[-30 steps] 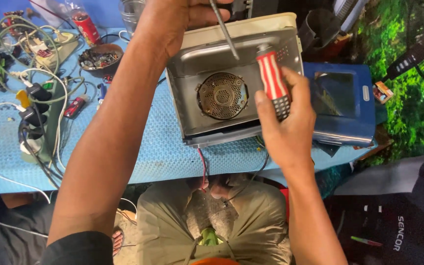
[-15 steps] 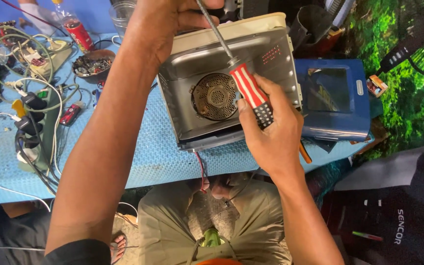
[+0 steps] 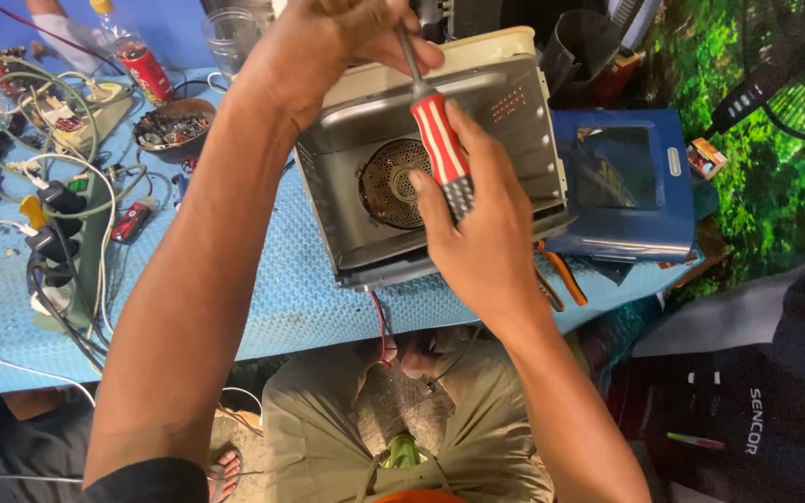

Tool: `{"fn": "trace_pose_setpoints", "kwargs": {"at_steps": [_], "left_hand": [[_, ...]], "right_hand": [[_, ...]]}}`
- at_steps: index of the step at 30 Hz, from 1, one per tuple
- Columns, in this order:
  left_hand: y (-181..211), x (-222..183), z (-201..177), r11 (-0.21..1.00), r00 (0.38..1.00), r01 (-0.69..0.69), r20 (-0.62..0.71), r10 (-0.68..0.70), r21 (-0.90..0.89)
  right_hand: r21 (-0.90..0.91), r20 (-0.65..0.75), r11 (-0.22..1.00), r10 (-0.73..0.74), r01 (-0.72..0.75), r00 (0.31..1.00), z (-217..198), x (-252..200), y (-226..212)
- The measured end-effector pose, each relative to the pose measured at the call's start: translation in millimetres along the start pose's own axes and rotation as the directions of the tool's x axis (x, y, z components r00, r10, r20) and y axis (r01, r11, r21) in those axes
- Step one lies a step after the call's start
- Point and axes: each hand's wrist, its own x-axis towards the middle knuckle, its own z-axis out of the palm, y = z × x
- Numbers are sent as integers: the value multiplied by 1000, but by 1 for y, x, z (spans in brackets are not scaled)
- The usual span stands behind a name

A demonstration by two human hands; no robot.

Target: Disassembling a small kitchen appliance by removing screws and prying off the outer metal casing to access internal components.

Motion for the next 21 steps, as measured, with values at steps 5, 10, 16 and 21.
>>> {"fn": "trace_pose_setpoints", "kwargs": {"at_steps": [5, 10, 16, 21], "left_hand": [[16, -6, 14, 982, 996, -25, 94, 7, 188], [14, -12, 9, 974, 993, 89, -88, -73, 206], [10, -12, 23, 683, 983, -164, 178, 50, 712], [-15, -5, 37, 118, 902, -304, 245, 357, 945]], "right_hand": [[41, -124, 998, -33, 39, 992, 7, 2, -7], [1, -190, 1000, 23, -23, 982, -9, -24, -8], [-183, -297, 979, 27, -85, 955, -24, -54, 10], [-342, -322, 936, -37, -80, 946, -26, -50, 16]]}}
